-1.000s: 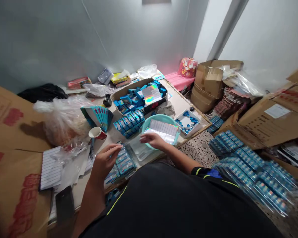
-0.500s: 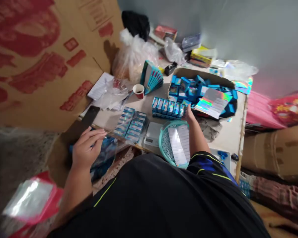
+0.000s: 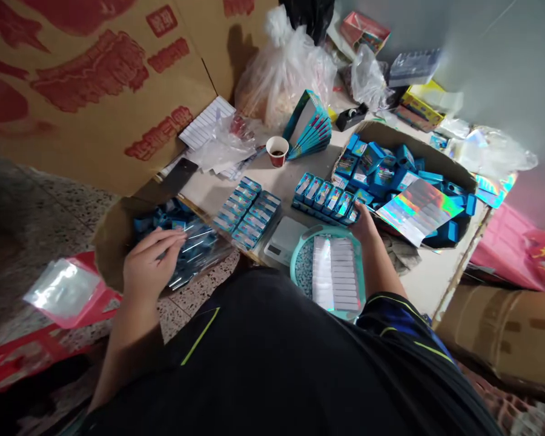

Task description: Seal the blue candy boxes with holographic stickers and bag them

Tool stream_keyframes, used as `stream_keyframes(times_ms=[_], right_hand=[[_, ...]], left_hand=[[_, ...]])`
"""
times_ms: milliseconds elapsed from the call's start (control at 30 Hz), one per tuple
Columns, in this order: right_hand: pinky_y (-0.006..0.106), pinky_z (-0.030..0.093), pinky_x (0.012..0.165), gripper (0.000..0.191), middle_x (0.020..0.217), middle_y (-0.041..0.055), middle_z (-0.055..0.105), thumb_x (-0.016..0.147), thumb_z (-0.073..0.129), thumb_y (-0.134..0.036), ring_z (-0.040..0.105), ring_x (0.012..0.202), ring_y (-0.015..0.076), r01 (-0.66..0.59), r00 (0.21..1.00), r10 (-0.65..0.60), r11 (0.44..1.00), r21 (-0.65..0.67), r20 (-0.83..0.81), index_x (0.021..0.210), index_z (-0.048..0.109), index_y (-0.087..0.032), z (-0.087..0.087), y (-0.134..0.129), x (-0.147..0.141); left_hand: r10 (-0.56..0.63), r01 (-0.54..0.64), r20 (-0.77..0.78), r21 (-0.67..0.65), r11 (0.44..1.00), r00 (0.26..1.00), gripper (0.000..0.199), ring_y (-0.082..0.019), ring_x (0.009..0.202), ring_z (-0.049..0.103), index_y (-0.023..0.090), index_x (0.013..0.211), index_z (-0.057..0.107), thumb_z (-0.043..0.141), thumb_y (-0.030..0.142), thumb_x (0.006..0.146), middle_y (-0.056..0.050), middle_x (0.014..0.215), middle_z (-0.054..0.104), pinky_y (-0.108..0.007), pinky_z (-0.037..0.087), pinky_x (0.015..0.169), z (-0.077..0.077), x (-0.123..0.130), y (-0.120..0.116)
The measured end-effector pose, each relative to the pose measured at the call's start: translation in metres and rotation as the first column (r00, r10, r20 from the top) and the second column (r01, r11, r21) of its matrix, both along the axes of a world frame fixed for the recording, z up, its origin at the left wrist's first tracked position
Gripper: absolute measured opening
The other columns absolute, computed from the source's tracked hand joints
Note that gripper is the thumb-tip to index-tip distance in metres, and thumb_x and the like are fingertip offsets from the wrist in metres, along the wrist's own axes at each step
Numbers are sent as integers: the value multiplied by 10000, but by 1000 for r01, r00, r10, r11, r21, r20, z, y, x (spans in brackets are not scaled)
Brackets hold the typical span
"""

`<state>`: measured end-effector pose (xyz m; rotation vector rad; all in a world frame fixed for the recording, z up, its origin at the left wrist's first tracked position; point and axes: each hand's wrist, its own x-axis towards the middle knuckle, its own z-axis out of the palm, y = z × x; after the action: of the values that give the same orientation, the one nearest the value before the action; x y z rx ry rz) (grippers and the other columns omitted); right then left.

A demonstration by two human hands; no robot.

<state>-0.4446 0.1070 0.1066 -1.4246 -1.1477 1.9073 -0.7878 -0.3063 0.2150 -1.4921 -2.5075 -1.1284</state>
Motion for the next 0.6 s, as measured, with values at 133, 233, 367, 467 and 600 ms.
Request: stream_keyframes(times_ms=[133, 233, 367, 467, 600], right_hand=[[445, 611, 924, 298, 1104, 21, 750, 855, 607, -459, 715, 1086, 238, 35, 991, -52, 990, -133, -126, 1068, 664, -259, 4, -15, -6], [477, 608, 925, 314, 1090, 11, 754, 842, 625, -433, 724, 1060, 245, 113, 975, -157, 960, -257, -156, 1113, 646, -276, 5, -25, -6], [498, 609, 911, 316, 1061, -8, 757, 826, 649, -406, 737, 1012, 248, 126, 980, -162, 956, -267, -119, 1120, 639, -290, 7, -33, -3], [511, 610, 898, 297, 1024, 0, 757, 811, 650, -412, 737, 982, 255, 121, 976, -160, 961, -249, -145, 1076, 650, -278, 11, -42, -1], [493, 617, 878, 221, 884, -10, 742, 785, 646, -433, 729, 850, 235, 181, 965, -221, 950, -255, -138, 933, 641, -269, 18, -68, 5]], left_hand=[[33, -32, -72, 16, 999, 997, 142, -206, 987, 737, 243, 991, 774, 637, 222, 959, -37, 1038, 780, -422, 541, 1075, 16, -2, -3], [66, -68, -87, -15, 998, 994, 149, -215, 987, 739, 236, 988, 775, 628, 224, 962, -47, 1033, 779, -423, 557, 1054, 22, -2, -9], [66, -70, -117, -35, 997, 991, 157, -222, 1019, 737, 226, 1006, 775, 624, 214, 962, -65, 1075, 777, -384, 570, 1016, 17, -5, -18], [59, -59, -134, -3, 998, 989, 161, -220, 1000, 741, 227, 1025, 770, 622, 208, 963, -59, 1063, 784, -382, 561, 1023, 12, -8, -23], [31, -29, -130, 16, 999, 991, 169, -215, 953, 747, 227, 1016, 770, 610, 215, 966, -47, 1018, 794, -381, 566, 1014, 8, -15, -25]])
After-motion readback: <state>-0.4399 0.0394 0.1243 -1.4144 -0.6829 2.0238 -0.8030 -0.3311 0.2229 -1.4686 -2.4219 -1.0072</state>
